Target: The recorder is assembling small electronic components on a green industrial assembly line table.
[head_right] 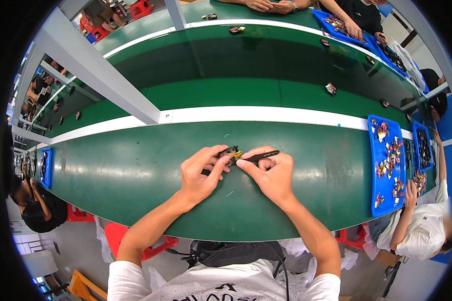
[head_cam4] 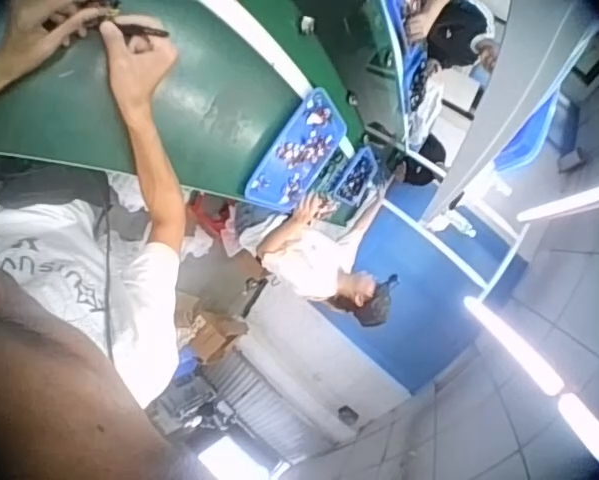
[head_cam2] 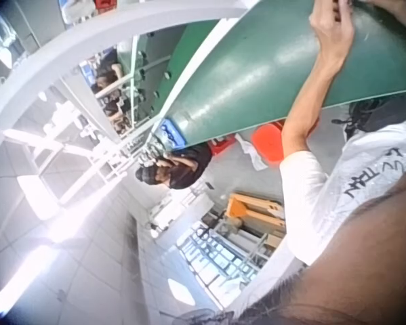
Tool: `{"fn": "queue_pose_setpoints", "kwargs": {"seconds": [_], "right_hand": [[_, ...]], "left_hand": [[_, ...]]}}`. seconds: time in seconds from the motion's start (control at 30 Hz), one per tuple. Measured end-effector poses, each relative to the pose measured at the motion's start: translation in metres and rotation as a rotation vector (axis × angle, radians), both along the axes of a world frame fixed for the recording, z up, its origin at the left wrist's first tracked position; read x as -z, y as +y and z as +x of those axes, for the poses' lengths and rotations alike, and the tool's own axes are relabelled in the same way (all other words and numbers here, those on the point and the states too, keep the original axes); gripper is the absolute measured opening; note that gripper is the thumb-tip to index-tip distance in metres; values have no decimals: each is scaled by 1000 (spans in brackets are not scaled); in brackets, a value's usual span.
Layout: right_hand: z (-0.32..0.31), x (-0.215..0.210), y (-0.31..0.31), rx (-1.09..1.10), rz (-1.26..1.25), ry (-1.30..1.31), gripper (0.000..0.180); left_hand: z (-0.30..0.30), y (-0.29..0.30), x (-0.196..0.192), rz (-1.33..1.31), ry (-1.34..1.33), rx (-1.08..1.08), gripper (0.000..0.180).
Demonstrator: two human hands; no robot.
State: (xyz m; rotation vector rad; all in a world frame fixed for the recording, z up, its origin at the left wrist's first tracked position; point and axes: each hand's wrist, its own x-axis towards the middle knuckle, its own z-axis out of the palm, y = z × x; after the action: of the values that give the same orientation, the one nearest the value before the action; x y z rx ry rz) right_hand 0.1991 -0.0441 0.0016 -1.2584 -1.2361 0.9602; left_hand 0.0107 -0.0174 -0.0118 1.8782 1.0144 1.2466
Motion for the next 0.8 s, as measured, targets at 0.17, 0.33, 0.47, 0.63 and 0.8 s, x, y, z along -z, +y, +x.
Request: {"fn": "queue_pose_setpoints", "kwargs": {"seconds": [0.17,0.33,0.47,0.63,0.8], "right_hand": [[6,4,5,-84,-138,250,12],[7,-1,5,-71,-208,350,13],[11,0,3,-82,-177,160,13],[7,-6,0,-2,5,92,12],[2,-2,-3,44,146,-105,15]], "left_hand": [[-7,5,1,-503,-296,192,24],[-8,8,-2,-578,-368,211,26],[-5,7,-1,-551,-377,128,25],[-4,7,-2,-515,-333,61,25],[-1,4,-5,-467,-264,33,25]]}}
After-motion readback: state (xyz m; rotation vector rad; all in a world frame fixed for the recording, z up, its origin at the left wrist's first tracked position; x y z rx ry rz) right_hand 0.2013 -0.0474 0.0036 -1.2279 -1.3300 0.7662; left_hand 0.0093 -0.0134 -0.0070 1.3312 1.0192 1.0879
